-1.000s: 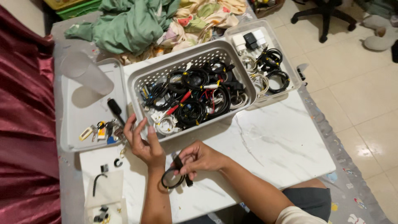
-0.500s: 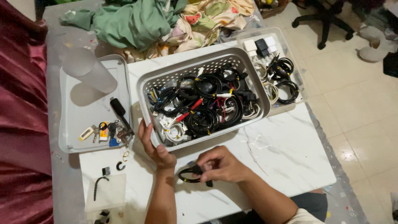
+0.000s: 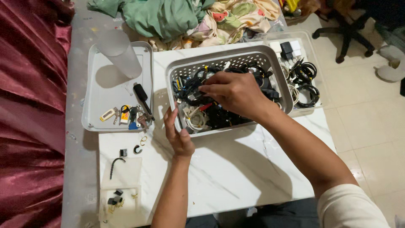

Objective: The person untangles and coils a black cable, secures it with a small black clip, and picks through a large basket of cables to find another item.

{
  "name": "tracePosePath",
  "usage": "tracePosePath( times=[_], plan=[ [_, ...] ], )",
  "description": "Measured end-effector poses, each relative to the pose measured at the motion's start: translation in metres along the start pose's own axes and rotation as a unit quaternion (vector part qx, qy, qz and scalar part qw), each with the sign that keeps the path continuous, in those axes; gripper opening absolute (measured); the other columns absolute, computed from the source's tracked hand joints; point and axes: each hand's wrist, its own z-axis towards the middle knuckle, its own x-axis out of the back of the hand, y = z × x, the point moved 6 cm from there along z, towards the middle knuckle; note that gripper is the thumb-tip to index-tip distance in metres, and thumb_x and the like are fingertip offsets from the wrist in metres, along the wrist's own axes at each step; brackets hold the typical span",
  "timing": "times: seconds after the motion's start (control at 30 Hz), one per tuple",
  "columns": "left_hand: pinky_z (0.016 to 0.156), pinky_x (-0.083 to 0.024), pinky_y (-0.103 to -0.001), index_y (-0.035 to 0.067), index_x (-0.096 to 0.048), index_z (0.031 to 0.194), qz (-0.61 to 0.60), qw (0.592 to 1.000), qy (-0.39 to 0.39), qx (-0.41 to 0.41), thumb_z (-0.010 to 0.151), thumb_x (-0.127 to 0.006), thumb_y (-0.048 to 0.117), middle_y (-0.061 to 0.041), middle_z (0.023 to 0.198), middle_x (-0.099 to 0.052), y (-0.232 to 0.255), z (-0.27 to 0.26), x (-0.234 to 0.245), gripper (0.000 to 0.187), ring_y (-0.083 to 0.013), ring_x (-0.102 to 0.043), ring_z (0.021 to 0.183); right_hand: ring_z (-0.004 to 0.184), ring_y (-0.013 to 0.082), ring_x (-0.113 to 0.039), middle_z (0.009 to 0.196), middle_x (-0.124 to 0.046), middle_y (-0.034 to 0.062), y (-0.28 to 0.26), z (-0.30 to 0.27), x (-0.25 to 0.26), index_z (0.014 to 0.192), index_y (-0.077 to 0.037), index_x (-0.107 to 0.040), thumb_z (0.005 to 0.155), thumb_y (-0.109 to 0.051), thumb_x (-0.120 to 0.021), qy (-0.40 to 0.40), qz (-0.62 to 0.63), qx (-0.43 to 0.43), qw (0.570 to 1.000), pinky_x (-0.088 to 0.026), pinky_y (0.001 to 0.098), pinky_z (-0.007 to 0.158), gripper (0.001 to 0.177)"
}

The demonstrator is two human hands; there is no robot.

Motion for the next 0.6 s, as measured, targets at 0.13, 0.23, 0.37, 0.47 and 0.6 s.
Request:
tracePosePath(
  times=[0.13,0.23,0.37,0.47,0.6],
  plan=[
    [0.125,-0.038,-0.047,0.003,-0.05,0.145,0.003,1.0,-0.001,-0.007,0.107,-0.045,0.058,-0.02,0.15,-0.052,0.002,0.001,0.0,0.067,-0.034,-0.05,0.144,0.088,0.0236,-0.073,0.104,-0.074,0.0036,-0.002,-0.002,-0.029,0.106,-0.013,-0.081,0.075,-0.007,-0.079,-0.047,-0.035,0.06,0.996,-0.058,0.0359,0.069,0.032],
    [0.124,-0.04,-0.048,0.003,-0.05,0.145,0.004,1.0,-0.002,-0.005,0.108,-0.044,0.058,-0.02,0.15,-0.053,0.001,0.001,0.0,0.066,-0.0338,-0.051,0.143,0.092,0.0246,-0.072,0.112,-0.074,0.0051,0.002,-0.001,-0.041,0.104,-0.013,-0.081,0.073,-0.003,-0.077,-0.041,-0.01,0.072,0.997,-0.059,0.0362,0.073,0.032],
    [0.125,-0.041,-0.048,0.004,-0.05,0.145,0.004,1.0,-0.001,-0.004,0.108,-0.042,0.057,-0.019,0.15,-0.052,0.001,0.001,0.0,0.065,-0.0339,-0.051,0.144,0.095,0.0256,-0.072,0.114,-0.073,0.0024,0.017,0.008,-0.051,0.103,-0.014,-0.079,0.082,-0.005,-0.079,-0.017,0.04,0.053,0.998,-0.059,0.037,0.076,0.023],
    [0.125,-0.04,-0.048,0.004,-0.049,0.145,0.004,1.0,-0.006,-0.008,0.108,-0.042,0.057,-0.019,0.15,-0.052,0.002,0.001,0.0,0.065,-0.0339,-0.05,0.144,0.092,0.0287,-0.072,0.115,-0.073,0.0051,0.03,0.018,-0.062,0.105,-0.011,-0.08,0.08,-0.004,-0.077,-0.051,0.068,0.034,0.996,-0.059,0.0391,0.075,0.026],
    [0.126,-0.039,-0.049,0.003,-0.048,0.146,-0.012,1.0,-0.016,-0.01,0.108,-0.044,0.056,-0.02,0.151,-0.051,0.001,0.001,0.0,0.065,-0.0339,-0.049,0.144,0.091,0.0286,-0.073,0.121,-0.074,0.0072,0.031,0.02,-0.058,0.105,-0.012,-0.08,0.078,-0.005,-0.075,-0.106,0.005,0.055,0.993,-0.059,0.0398,0.072,0.028]
  ],
)
